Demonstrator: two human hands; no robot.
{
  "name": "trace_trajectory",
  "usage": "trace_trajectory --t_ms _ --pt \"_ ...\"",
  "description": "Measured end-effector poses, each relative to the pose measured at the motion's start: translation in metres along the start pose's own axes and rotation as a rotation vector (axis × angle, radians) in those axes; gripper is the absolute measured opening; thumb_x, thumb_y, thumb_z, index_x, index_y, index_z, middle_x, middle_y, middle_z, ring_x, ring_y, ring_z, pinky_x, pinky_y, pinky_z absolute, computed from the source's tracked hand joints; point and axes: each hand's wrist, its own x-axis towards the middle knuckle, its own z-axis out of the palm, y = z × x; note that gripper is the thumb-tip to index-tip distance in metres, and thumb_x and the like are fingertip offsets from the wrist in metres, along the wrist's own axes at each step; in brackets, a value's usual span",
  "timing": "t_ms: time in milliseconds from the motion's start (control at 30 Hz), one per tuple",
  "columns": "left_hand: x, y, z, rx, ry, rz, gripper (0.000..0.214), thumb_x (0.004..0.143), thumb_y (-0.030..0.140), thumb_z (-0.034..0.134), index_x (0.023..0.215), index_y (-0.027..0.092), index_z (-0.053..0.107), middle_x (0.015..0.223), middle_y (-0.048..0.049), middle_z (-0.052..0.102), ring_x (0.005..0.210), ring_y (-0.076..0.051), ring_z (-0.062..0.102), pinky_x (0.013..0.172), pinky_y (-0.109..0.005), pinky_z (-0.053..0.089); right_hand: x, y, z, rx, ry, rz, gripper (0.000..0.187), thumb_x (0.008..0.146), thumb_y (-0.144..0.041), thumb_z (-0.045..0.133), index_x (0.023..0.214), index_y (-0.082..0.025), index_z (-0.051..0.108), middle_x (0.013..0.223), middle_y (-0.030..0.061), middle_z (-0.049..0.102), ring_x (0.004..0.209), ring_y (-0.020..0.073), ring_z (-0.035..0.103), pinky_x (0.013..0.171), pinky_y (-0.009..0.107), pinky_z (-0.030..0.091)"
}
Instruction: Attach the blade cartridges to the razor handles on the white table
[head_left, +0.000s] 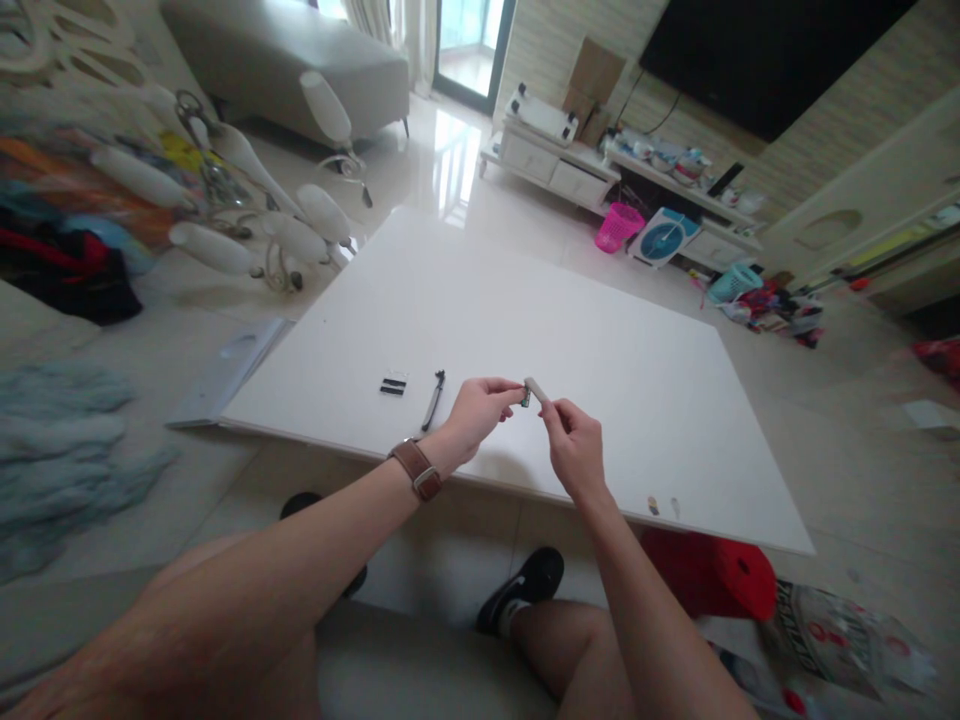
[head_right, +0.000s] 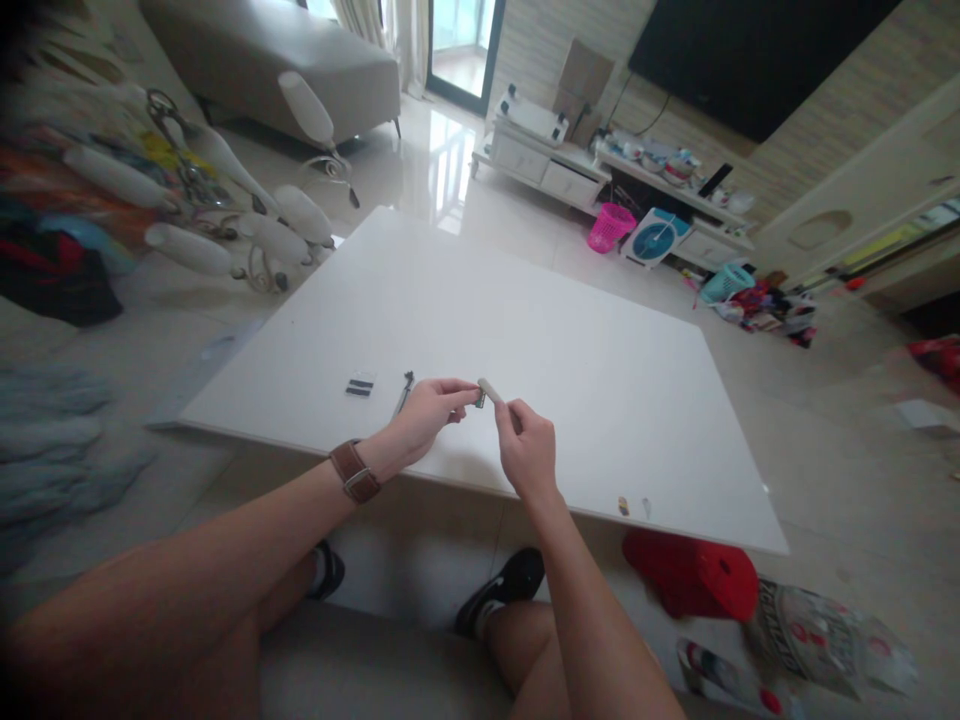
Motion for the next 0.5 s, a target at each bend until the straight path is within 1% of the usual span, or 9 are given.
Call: trace_trajectory --t_ms 100,167,333,400,500 --pt "-0.0008 0.0025 -0.0034 0.014 0.025 -0.009 0.012 0.068 0.024 0.076 0.073 0.014 0.074 0.069 -0.0047 0.066 0.058 -0.01 0.047 0.062 -0.029 0.039 -0.0005 0.0033 -0.0027 -0.005 -0.003 0.019 0.037 0.097 -0.042 0.052 0.07 -0.018 0.061 0.055 -0.0052 0.04 0.054 0.0116 0.035 0.054 0.029 0.024" --pt "-0.0011 0.0025 -0.0021 0.008 0.023 -0.01 0.012 0.068 0.024 0.076 0.074 0.014 0.074 0.07 -0.0046 0.067 0.058 -0.01 0.047 0.062 -0.029 0.039 -0.0005 0.0022 -0.0021 -0.002 -0.009 0.02 0.037 0.097 -0.042 0.052 0.071 -0.018 0.061 0.055 -0.0053 0.039 0.054 0.0115 0.035 0.054 0.029 0.024" --pt "-0.002 -0.0013 0.0049 -0.004 -0.038 -0.004 0.011 0.069 0.022 0.072 0.076 0.014 0.075 0.073 -0.0044 0.068 0.058 -0.009 0.047 0.062 -0.029 0.038 0.0003 -0.0042 0.0035 0.019 -0.02 -0.015 0.038 0.098 -0.042 0.052 0.069 -0.018 0.058 0.057 -0.005 0.042 0.054 0.0106 0.036 0.055 0.028 0.025" --pt "-0.0023 -0.0012 0.0034 0.011 -0.041 -0.008 0.012 0.069 0.023 0.073 0.076 0.014 0.075 0.073 -0.0042 0.068 0.058 -0.009 0.047 0.062 -0.028 0.038 0.0003 -0.003 0.0032 0.02 -0.01 -0.018 0.038 0.097 -0.042 0.052 0.068 -0.018 0.058 0.057 -0.0051 0.042 0.054 0.0104 0.035 0.055 0.028 0.025" --pt "-0.0024 0.0015 -0.0022 0.03 -0.008 -0.014 0.012 0.069 0.025 0.074 0.074 0.014 0.074 0.072 -0.0038 0.068 0.058 -0.01 0.047 0.062 -0.028 0.039 -0.0004 0.0021 -0.0005 0.017 0.005 0.003 0.038 0.097 -0.042 0.052 0.069 -0.018 0.058 0.055 -0.0056 0.039 0.054 0.0105 0.035 0.054 0.028 0.024"
